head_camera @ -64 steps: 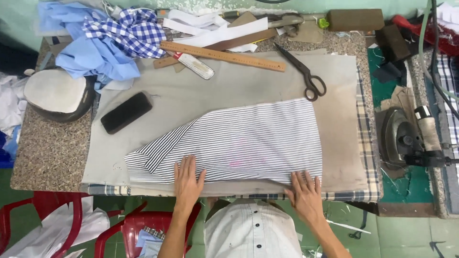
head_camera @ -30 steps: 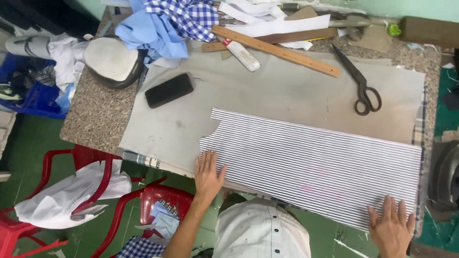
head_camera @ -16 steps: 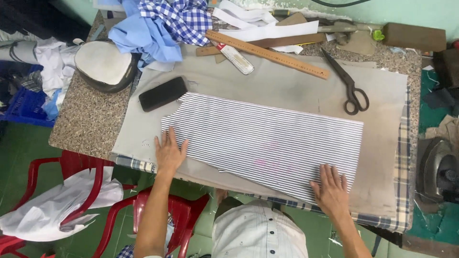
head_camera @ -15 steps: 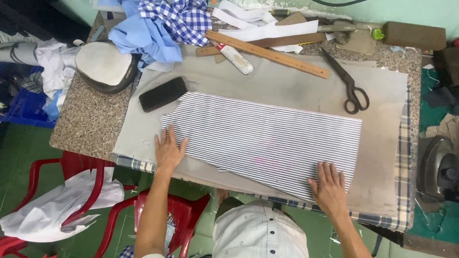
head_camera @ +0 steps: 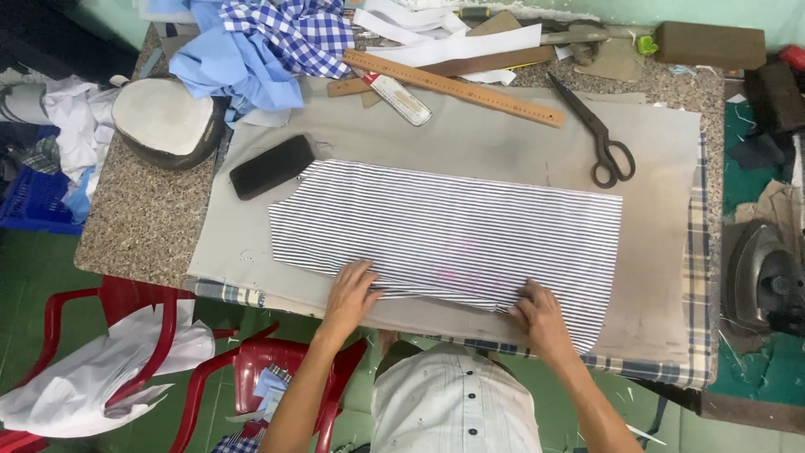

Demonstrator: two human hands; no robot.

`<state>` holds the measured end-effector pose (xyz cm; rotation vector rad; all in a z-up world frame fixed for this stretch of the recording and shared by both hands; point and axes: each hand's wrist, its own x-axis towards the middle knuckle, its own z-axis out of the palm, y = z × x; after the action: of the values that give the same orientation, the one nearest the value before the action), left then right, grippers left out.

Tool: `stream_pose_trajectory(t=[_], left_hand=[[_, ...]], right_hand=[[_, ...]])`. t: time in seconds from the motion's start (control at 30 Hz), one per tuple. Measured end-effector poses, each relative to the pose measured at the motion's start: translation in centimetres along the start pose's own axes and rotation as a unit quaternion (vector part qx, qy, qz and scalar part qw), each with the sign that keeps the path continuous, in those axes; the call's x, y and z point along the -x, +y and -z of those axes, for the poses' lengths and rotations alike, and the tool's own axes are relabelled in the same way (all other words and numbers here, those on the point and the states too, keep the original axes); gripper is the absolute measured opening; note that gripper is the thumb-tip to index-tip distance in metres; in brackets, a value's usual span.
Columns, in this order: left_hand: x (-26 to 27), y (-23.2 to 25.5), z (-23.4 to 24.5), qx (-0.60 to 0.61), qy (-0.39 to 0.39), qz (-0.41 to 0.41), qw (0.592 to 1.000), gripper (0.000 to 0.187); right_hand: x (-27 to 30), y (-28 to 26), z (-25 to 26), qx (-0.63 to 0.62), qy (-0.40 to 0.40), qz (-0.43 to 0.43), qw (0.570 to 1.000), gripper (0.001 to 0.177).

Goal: The person irons a striped fabric piece on a worktable, using a ruler to align and press the edges. They repeatedly smooth the fabric, measure with a ruler, and apply the iron to flatten the material.

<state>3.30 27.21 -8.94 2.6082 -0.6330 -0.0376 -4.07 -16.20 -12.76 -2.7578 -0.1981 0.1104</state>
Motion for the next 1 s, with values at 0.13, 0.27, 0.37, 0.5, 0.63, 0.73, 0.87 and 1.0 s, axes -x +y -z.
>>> stream_pose_trajectory(t=[0.13,0.27,0.37,0.5,0.63,0.73,0.87,1.0], left_hand=[[-0.8,-1.6,-0.1,0.026,0.002,0.022,0.999,0.013],[-2.2,1.2,4.5,0.015,-0.038,0.023,0.999,0.019],[-2.4,1.0,5.7,0.006,-0.085,0.046,0.995,0.042],[-1.4,-1.1,4.7,-0.006,-0.037,0.100,0.994,0.053],[-1.0,-0.3,4.6,-0.067,-0.042,0.130,0.988,0.055],[1.2,-0.2,3.1,-0.140,-0.126,0.170,0.967,0.074],[3.7,4.3,1.8,-0.142,-0.056,0.069,0.986,0.066],[3.4,5.0,0.8,-0.140,0.088,0.074,0.984,0.063]], right_hand=[[-0.9,-0.2,1.5,-0.024,-0.007,0.002,1.000,0.033],[-1.1,-1.7,4.8,-0.086,-0.034,0.002,0.996,0.040],[-0.7,-2.2,6.9,-0.103,-0.059,-0.011,0.993,0.043],[0.3,-1.5,7.5,-0.023,-0.020,-0.026,0.999,0.036],[4.2,0.3,4.9,0.093,-0.004,-0.056,0.994,0.056],[9.0,2.6,3.0,0.157,0.036,0.005,0.987,0.073],[15.0,6.4,4.4,0.215,-0.062,-0.123,0.967,0.080],[16.1,8.4,5.2,0.222,0.029,-0.134,0.965,0.080]])
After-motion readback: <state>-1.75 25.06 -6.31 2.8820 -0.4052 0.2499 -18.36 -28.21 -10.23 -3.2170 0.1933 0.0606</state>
